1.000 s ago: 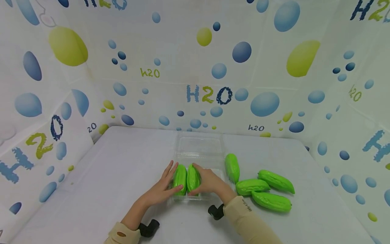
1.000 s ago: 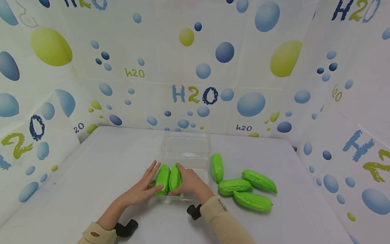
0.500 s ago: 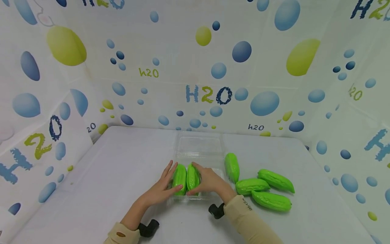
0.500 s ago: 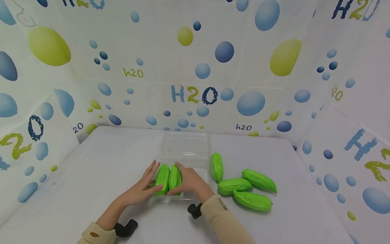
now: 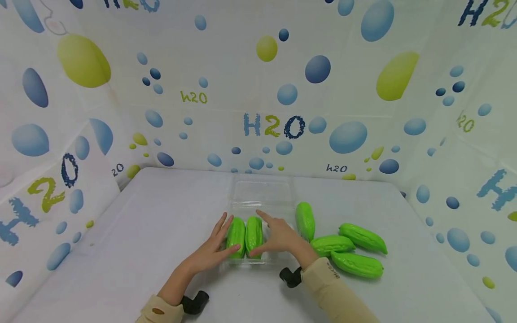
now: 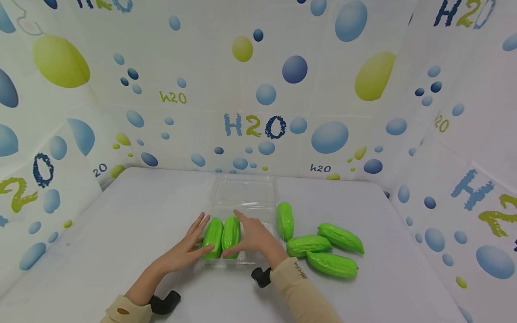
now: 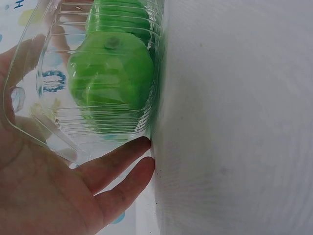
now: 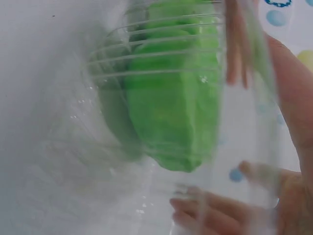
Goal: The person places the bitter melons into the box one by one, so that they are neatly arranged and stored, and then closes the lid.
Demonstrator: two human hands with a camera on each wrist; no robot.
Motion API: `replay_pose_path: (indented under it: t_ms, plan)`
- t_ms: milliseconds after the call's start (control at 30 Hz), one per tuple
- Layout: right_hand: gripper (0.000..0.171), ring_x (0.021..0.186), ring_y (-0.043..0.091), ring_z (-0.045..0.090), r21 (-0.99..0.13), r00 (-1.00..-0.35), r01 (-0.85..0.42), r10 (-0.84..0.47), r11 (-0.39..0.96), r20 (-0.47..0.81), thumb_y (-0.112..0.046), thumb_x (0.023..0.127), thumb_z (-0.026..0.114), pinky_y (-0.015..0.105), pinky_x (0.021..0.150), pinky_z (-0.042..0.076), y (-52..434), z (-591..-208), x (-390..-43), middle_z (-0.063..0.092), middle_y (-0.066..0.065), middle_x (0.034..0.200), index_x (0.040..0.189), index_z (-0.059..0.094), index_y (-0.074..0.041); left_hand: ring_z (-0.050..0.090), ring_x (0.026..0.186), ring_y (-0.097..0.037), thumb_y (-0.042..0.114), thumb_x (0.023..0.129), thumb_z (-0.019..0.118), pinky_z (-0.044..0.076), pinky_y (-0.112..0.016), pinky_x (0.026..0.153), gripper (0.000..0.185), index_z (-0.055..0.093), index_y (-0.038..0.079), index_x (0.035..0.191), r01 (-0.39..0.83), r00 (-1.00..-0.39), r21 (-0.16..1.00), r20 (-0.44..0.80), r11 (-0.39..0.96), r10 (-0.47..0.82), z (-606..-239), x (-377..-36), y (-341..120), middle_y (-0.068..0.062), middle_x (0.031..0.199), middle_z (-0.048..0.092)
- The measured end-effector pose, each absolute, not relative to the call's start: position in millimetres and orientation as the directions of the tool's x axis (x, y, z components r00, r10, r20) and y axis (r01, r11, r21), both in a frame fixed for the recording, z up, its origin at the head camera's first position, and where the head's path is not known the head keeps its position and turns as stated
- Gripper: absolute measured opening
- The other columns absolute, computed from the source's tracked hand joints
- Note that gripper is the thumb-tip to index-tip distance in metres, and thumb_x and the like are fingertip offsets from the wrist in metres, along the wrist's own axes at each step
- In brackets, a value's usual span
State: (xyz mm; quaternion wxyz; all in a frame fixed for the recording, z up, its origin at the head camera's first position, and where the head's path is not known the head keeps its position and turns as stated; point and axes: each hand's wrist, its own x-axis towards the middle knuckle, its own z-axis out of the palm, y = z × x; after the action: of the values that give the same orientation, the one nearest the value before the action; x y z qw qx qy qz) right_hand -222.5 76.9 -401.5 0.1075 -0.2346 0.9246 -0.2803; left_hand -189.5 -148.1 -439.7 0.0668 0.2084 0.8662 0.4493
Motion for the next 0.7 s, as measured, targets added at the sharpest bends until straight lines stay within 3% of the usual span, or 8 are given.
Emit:
replay_pose_path:
  t_ms: [333, 700]
  plan:
    - [0.108, 0.118, 0.035, 0.046, -0.595, -0.861, -0.391, -0.507, 0.702, -0.033, -0.048, 0.062, 0.08, 0.051, 0.088, 0.043, 86.0, -390.3, -218.7, 0.04, 0.022, 0.136, 0.147, 0.021, -0.015, 0.003, 0.137, -0.036, 0.034, 0.091, 0.056, 0.027, -0.056, 0.1, 0.08, 0.003, 0.019, 0.148, 0.304, -0.903, 0.812, 0.08, 0.498, 0.421, -441.3, -190.3, -148.4, -0.011, 0.151, -0.012]
    - [0.109, 0.118, 0.032, 0.047, -0.596, -0.875, -0.387, -0.484, 0.703, -0.002, -0.048, 0.06, 0.082, 0.048, 0.088, 0.044, 99.3, -376.7, -213.4, 0.039, 0.015, 0.139, 0.147, 0.022, -0.021, 0.001, 0.136, -0.037, 0.038, 0.091, 0.055, 0.019, -0.063, 0.099, 0.081, 0.001, 0.018, 0.149, 0.301, -0.909, 0.793, 0.071, 0.53, 0.411, -441.5, -190.3, -149.6, -0.012, 0.152, -0.011]
